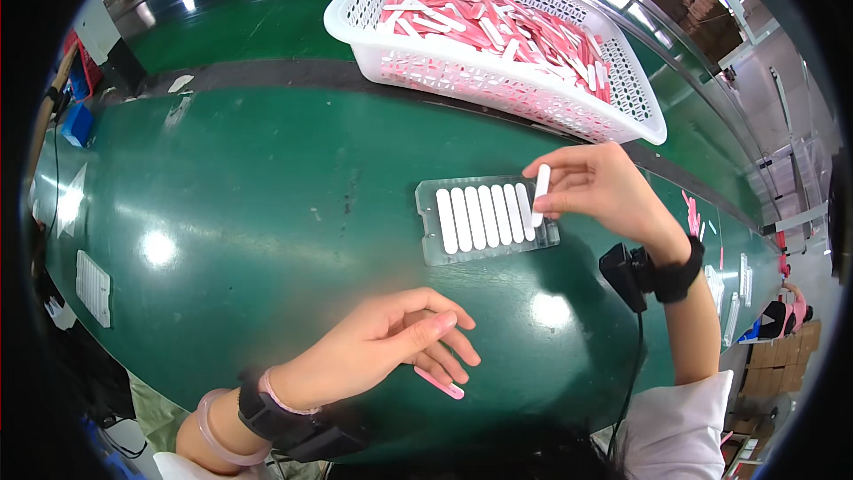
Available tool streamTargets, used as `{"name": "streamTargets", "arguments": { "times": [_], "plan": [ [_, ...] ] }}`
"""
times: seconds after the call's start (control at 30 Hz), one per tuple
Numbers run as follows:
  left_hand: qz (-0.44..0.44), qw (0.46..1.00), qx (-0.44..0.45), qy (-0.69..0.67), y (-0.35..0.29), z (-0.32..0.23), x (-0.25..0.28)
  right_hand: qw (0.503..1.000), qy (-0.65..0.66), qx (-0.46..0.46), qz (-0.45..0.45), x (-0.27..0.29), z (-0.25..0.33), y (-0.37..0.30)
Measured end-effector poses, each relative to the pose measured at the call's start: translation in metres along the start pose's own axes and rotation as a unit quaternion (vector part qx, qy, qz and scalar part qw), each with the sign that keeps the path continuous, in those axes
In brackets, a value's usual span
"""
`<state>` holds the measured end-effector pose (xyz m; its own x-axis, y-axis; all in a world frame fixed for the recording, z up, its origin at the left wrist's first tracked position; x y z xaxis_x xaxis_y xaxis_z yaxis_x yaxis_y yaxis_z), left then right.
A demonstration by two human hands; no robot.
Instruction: The person is assembling small pink and white plastic components into a clear plastic tray.
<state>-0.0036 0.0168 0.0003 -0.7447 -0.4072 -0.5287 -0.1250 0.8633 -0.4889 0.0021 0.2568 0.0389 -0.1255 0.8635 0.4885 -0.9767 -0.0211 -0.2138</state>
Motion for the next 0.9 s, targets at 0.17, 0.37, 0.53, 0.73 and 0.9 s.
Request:
{"name": "streamTargets", "arguments": {
  "times": [0.17, 0.37, 0.53, 0.73, 0.9],
  "plan": [
    [-0.005, 1.0, -0.005, 0.007, 0.0, 0.001, 0.001, 0.983, -0.146, 0.109, 0.023, 0.007, -0.013, 0.01],
    [0.003, 1.0, -0.007, 0.014, 0.006, 0.0, -0.001, 0.982, -0.184, 0.044, 0.017, 0.013, -0.018, 0.011],
    [-0.009, 1.0, -0.021, 0.011, 0.002, 0.002, 0.002, 0.973, -0.188, 0.089, 0.097, 0.006, -0.011, -0.011],
    [0.035, 0.998, -0.033, 0.026, 0.004, 0.01, 0.005, 0.964, -0.212, 0.152, 0.05, -0.006, -0.016, -0.013],
    [0.145, 0.983, -0.066, 0.089, 0.009, 0.028, 0.002, 0.927, -0.25, 0.271, 0.065, -0.08, 0.039, 0.05]
  ]
}}
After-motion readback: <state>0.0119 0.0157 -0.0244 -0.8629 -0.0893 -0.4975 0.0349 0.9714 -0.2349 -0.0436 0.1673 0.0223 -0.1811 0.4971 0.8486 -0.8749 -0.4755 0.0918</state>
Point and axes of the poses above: each hand's wrist, its own y-axis towards the middle knuckle, its own x-axis out of the back of the hand, z = x × y, the point moved 2 cm from there along y, towards the middle knuckle, and after that the axes turned 7 degrees about x, right-handed, at the moved point
